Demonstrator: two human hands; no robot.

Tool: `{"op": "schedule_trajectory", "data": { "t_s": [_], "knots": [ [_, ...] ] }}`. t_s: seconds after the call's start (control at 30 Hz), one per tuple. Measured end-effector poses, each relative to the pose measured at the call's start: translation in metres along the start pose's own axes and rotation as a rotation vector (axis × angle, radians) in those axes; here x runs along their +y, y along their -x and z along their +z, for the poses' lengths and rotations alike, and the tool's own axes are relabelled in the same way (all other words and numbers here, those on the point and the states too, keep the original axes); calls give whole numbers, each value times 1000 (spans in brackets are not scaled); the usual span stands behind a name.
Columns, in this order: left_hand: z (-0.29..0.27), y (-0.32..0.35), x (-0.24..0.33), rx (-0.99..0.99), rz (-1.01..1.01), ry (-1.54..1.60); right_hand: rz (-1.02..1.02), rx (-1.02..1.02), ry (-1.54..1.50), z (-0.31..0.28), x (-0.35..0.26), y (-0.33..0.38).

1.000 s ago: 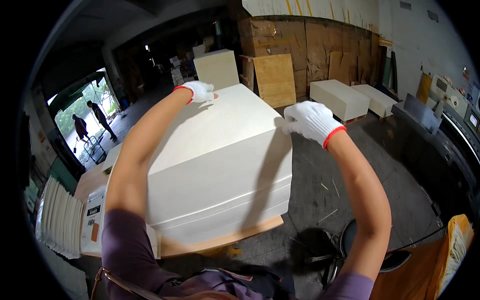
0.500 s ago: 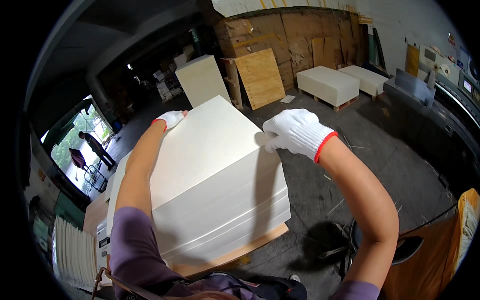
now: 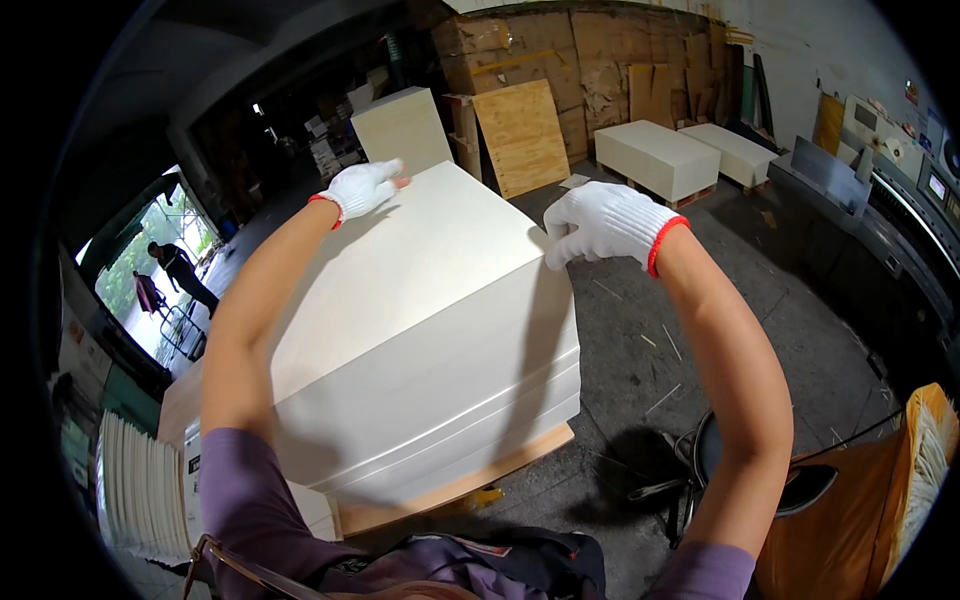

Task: The person sorts through a stack of white paper by hand, lifting several sheets at a time from a large pile on a table and placing them into smaller stacks on the same surface.

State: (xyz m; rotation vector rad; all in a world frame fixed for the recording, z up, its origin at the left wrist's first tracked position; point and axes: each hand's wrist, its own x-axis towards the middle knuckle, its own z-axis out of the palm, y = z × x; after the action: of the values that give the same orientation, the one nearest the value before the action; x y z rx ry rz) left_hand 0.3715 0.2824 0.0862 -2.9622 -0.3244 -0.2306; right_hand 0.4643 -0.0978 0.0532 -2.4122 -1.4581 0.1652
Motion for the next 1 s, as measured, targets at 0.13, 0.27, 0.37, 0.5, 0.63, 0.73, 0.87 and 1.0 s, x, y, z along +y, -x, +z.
{"op": "schedule_trajectory", "data": {
  "t_s": [0.13, 0.27, 0.37, 0.5, 0.63, 0.73, 0.87, 1.0],
  "knots": [
    [-32, 59, 109, 30, 214, 118, 76, 6, 36, -2, -4, 11],
    [-30, 97, 141, -63, 215, 67, 84, 72, -23, 11, -1, 12],
    [-31, 109, 136, -85, 167, 35, -13, 72, -109, 20, 13, 17],
    [-26, 113, 136, -126, 97, 100, 95, 30, -784, 39, 30, 5],
    [-21, 127, 149, -73, 101, 127, 78, 241, -91, 51, 16, -6],
    [-27, 132, 157, -116, 117, 114, 109, 202, -155, 47, 18, -6],
    [-27, 135, 155, -129, 118, 140, 105, 174, -220, 46, 18, -8],
    [-28, 137, 160, -112, 117, 117, 137, 208, -173, 49, 25, -15]
  ]
}}
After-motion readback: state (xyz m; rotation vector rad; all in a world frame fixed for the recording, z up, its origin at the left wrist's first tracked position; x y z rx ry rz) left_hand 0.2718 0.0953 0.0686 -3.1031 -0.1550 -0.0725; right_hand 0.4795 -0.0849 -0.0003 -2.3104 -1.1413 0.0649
